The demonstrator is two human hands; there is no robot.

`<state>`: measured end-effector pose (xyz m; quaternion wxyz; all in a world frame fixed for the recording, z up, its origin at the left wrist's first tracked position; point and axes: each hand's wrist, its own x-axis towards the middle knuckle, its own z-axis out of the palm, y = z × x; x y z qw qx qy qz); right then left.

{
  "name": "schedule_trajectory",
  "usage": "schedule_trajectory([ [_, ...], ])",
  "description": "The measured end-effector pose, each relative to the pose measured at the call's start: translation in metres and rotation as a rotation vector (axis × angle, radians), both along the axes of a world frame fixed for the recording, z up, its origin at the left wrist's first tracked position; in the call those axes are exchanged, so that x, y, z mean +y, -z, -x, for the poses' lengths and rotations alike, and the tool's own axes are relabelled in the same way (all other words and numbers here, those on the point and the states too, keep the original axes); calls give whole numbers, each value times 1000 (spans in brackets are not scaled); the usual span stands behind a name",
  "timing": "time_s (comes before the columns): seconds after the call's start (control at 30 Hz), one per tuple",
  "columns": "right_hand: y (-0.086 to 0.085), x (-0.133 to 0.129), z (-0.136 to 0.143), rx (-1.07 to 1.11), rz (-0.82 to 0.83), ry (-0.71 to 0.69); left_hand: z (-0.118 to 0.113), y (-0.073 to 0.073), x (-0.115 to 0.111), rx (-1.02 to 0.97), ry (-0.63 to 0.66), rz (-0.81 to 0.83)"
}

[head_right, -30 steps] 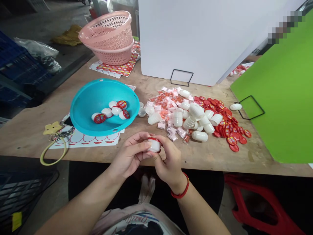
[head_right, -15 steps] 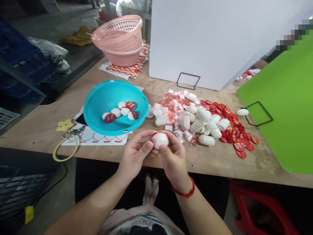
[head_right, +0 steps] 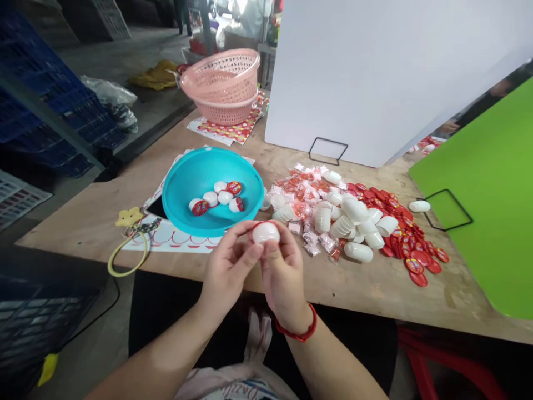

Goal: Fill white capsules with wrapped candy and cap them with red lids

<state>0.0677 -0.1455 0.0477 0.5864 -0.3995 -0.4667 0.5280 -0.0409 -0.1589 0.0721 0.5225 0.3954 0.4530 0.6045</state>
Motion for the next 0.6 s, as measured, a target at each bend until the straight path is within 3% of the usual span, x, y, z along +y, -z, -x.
schedule_trajectory([
  [0.17, -13, 17, 12, -385, -241, 0, 13, -6, 10, -277, -11, 148],
  [0.33, -29, 25, -9, -664, -342, -56, 31, -28, 28, -368, 16, 303],
  [0.47, -34, 25, -51, -641, -402, 14, 58, -40, 51, -196, -15, 254],
  [0.6, -24, 37, -121, -676, -452, 272, 85, -43, 77, 278, -108, 143],
])
